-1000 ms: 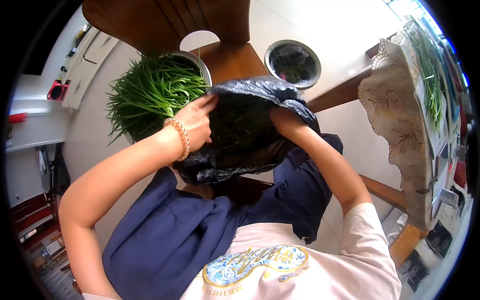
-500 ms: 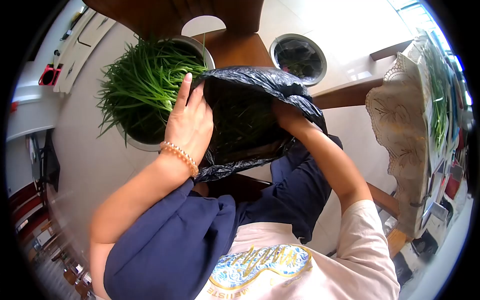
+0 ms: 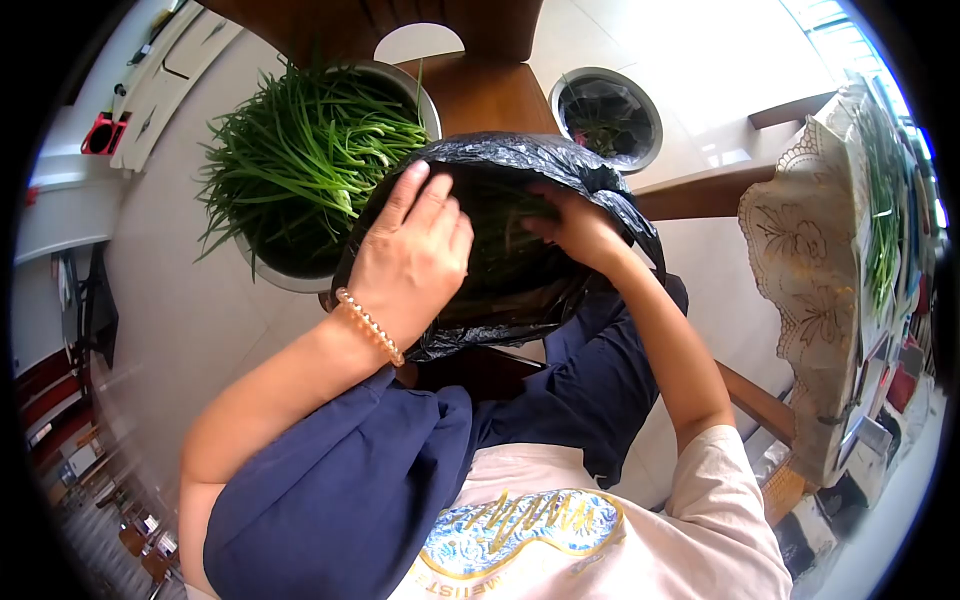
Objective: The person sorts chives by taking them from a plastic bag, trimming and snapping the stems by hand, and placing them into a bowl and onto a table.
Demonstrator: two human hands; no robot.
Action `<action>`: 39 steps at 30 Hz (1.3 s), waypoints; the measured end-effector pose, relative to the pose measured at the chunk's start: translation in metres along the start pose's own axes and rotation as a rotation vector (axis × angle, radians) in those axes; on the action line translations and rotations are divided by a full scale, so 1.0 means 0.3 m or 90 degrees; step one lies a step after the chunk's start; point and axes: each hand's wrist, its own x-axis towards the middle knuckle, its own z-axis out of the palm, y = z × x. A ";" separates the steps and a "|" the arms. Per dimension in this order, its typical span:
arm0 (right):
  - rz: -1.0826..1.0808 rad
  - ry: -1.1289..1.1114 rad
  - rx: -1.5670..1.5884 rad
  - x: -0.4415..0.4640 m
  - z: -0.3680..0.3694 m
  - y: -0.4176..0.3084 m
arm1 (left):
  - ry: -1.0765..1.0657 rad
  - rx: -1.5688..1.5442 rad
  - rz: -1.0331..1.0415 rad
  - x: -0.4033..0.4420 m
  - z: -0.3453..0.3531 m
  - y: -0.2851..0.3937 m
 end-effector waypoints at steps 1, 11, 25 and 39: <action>0.064 -0.050 0.171 0.001 -0.003 -0.006 | -0.002 -0.103 0.008 0.001 -0.003 0.008; 0.312 -0.027 0.835 -0.026 0.045 -0.097 | -0.465 -1.084 -0.438 0.007 0.110 0.085; 0.201 0.094 0.692 -0.053 0.154 -0.083 | -0.406 -1.330 -0.748 -0.024 0.227 0.078; 0.269 -0.030 0.736 -0.077 0.150 -0.126 | -0.376 -1.329 -0.774 -0.030 0.227 0.090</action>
